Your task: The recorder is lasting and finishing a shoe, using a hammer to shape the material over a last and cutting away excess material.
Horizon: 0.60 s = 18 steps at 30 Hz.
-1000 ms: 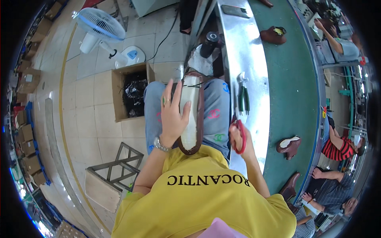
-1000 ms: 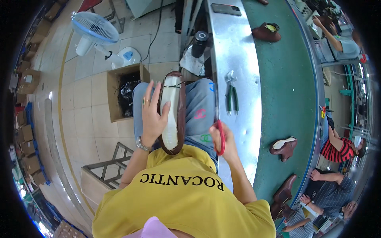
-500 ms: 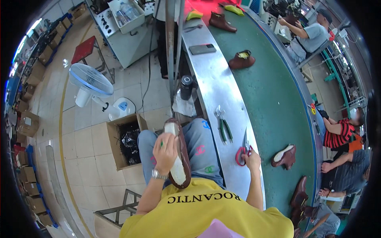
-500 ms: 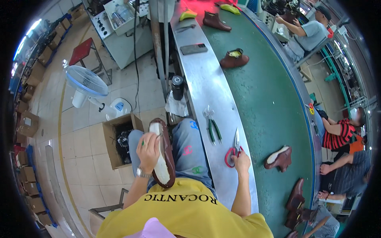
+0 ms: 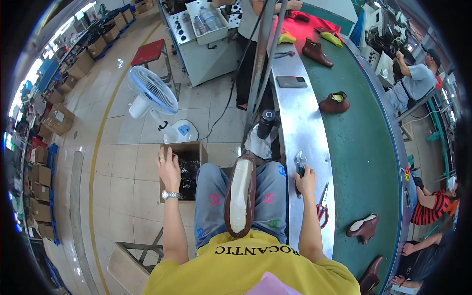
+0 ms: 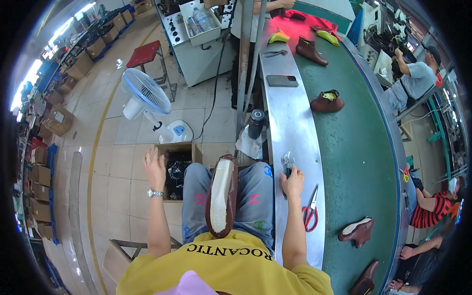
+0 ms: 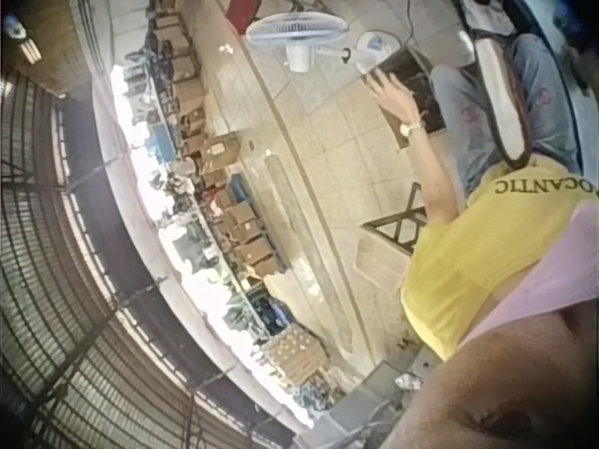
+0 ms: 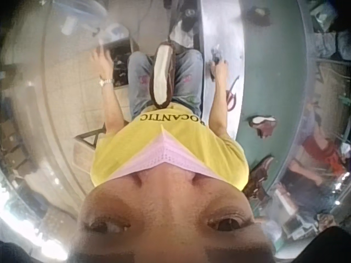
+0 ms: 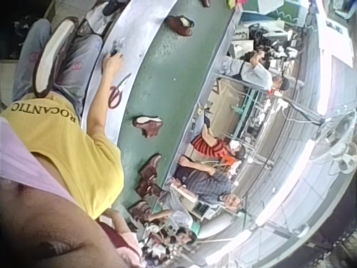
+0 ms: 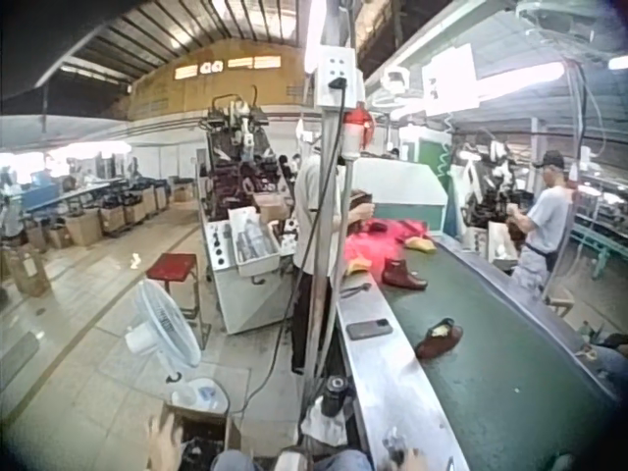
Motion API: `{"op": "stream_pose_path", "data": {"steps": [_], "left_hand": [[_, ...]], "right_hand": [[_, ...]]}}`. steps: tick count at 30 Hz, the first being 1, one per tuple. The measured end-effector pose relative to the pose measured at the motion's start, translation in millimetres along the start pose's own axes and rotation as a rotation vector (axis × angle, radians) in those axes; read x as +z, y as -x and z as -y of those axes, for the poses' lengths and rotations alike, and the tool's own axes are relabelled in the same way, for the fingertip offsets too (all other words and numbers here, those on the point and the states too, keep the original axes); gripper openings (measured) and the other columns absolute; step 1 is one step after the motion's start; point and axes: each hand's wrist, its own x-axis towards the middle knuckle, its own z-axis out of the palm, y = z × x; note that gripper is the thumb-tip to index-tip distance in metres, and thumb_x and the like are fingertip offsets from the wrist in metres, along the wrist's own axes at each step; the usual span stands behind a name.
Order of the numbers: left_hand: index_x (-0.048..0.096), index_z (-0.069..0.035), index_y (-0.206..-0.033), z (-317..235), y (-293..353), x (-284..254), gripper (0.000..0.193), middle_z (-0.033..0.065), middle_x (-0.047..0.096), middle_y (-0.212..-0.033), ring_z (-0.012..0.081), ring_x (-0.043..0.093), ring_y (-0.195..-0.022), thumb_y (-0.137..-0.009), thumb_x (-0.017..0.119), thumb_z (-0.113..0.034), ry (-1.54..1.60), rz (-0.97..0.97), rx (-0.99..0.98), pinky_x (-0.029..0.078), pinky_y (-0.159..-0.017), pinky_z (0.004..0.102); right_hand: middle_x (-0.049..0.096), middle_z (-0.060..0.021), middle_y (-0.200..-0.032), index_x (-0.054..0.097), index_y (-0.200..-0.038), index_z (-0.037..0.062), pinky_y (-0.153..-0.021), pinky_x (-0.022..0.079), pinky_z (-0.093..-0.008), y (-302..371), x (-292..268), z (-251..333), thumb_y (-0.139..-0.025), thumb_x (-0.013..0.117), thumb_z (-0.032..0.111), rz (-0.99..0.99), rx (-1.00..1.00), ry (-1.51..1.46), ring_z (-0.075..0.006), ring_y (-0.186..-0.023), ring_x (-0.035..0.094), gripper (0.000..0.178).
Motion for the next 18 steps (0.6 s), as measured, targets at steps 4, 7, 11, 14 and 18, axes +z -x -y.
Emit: {"op": "stream_pose_path", "data": {"steps": [4,7,11,14,18], "left_hand": [[0.052,0.002,-0.132,-54,27,-15,0.052,0.0247,0.05,-0.133,0.0407,0.048,-0.123,-0.091,0.064,-0.029,0.322,0.204,-0.038,0.038,-0.104,0.0455],[0.043,0.003,-0.139,-118,66,-37,0.067,0.0269,0.047,-0.139,0.0401,0.042,-0.132,-0.091,0.065,-0.038,0.765,0.606,-0.079,0.035,-0.107,0.0426],[0.054,0.003,-0.126,-143,86,-42,0.049,0.0203,0.066,-0.109,0.0278,0.063,-0.1,-0.095,0.061,-0.033,0.91,0.871,-0.282,0.048,-0.088,0.0371],[0.064,0.004,-0.103,-136,79,-47,0.04,0.0175,0.067,-0.088,0.0252,0.058,-0.075,-0.099,0.055,-0.034,0.816,0.779,-0.27,0.048,-0.074,0.0376],[0.066,0.006,-0.091,-121,58,-45,0.047,0.024,0.064,-0.082,0.0381,0.059,-0.074,-0.096,0.057,-0.04,0.471,0.655,-0.139,0.045,-0.069,0.045]], "right_hand": [[0.057,-0.0221,-0.112,0.054,-0.128,0.0071,-0.089,0.047,-0.0486,-5,12,8,-0.082,0.071,0.028,-0.106,0.032,0.054,-0.0401,-0.108,0.054,0.053],[0.06,-0.0256,-0.105,0.058,-0.118,0.0037,-0.087,0.047,-0.0477,-9,15,0,-0.082,0.067,0.021,-0.145,-0.021,-0.017,-0.0414,-0.099,0.058,0.041],[0.068,-0.0195,-0.089,0.062,-0.116,0.0024,-0.075,0.051,-0.0463,-18,28,-34,-0.09,0.056,0.027,-0.048,0.04,-0.328,-0.0347,-0.079,0.065,0.036],[0.058,-0.0017,-0.072,0.065,-0.095,0.006,-0.059,0.044,-0.0315,-9,2,-10,-0.094,0.05,0.024,0.286,0.491,-1.077,-0.0137,-0.063,0.053,0.023],[0.058,0.0016,-0.071,0.063,-0.092,0.0109,-0.051,0.036,-0.0246,20,-36,0,-0.094,0.06,0.035,0.402,0.512,-1.352,-0.0067,-0.059,0.049,0.024]]}}
